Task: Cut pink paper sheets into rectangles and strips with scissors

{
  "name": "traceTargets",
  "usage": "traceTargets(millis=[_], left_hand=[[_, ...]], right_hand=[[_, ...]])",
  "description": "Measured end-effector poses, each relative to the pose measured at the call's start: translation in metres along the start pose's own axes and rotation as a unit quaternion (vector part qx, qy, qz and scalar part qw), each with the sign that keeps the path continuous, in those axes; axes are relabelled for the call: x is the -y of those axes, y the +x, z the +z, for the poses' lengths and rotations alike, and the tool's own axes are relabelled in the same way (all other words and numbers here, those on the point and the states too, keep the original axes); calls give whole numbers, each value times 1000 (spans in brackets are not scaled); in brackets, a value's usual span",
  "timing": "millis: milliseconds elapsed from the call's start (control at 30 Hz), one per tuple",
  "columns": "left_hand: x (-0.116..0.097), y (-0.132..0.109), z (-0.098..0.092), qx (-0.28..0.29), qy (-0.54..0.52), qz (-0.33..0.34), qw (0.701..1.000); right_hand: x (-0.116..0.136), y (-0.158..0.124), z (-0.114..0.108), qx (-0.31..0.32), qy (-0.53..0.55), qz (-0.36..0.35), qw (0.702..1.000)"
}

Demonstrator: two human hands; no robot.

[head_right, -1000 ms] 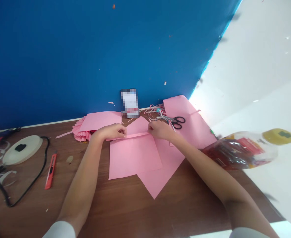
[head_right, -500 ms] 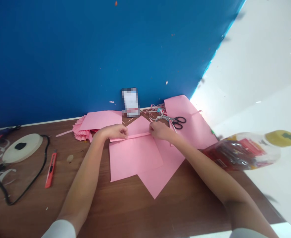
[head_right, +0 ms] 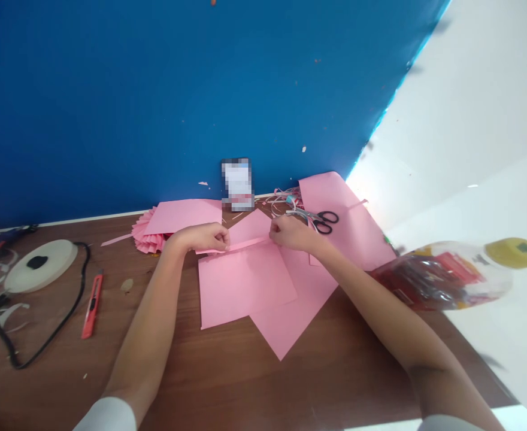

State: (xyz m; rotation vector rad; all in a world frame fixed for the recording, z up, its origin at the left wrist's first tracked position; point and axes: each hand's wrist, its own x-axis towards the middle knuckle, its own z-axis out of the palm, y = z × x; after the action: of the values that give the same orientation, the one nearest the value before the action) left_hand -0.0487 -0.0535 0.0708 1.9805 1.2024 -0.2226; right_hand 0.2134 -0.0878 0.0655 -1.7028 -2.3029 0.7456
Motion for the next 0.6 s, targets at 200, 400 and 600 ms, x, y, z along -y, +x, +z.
traceTargets(millis=[200,400,600], left_hand=[[-2,2,3,5,16,-4,1000],[0,6,9,61,-55,-33,996],[3,10,10,80,-85,-36,993]], right_hand=[[-3,3,6,-1,-6,5,1000],[-8,8,13,-17,-56,-9,998],[-14,13,21,-18,-83,-21,996]])
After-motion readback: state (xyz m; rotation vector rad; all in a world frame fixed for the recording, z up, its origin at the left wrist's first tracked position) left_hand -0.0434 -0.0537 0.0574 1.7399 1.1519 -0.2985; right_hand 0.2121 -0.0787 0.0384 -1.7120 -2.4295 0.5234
